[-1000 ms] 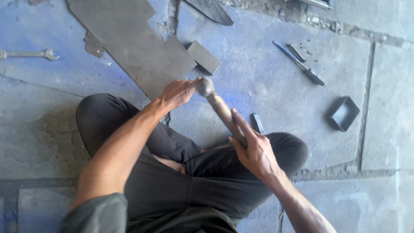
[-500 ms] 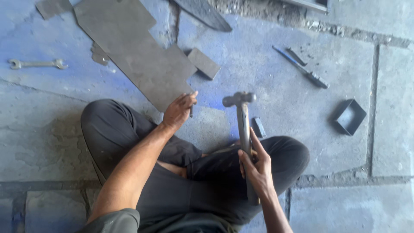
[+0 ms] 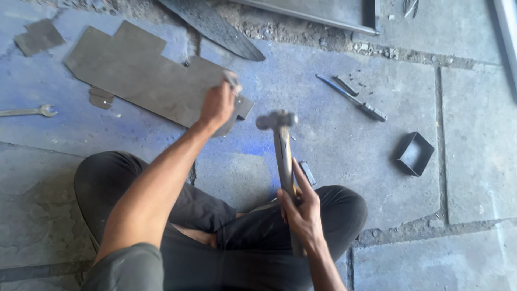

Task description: The person sits on the floor and uses a hammer to strike a metal sheet placed on a small metal block. They repeatedly reposition the sheet and the block to hammer different sections of the metal piece.

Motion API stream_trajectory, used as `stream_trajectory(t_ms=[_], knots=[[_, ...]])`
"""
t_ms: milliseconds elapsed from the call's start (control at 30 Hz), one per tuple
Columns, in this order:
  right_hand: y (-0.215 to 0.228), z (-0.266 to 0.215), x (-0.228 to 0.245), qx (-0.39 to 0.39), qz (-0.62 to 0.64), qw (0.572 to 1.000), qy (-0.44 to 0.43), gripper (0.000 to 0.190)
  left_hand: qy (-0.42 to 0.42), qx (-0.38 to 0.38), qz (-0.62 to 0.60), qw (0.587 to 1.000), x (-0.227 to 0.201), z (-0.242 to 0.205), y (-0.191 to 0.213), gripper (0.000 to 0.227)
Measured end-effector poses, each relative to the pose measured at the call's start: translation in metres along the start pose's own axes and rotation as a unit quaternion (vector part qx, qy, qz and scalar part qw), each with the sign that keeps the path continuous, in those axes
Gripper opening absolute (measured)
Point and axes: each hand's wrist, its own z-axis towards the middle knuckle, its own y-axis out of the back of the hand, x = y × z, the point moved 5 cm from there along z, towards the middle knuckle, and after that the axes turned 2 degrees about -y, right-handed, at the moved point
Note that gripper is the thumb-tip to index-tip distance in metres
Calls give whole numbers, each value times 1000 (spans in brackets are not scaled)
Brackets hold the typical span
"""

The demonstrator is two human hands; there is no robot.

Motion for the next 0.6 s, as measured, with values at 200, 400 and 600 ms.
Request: stream_trajectory(t_ms=[200,400,600], knots=[[-19,53,14,-33,-112,978,172,74,-18,-112,-46,992,3,-18,33,17],[-78,131,-41,-28,-148,982,114,72,-48,-141,7,989,6,-29,35,19],[-55,103,-37,-89,-71,963,245,68,-64,-148,68,985,13,-28,35,16]])
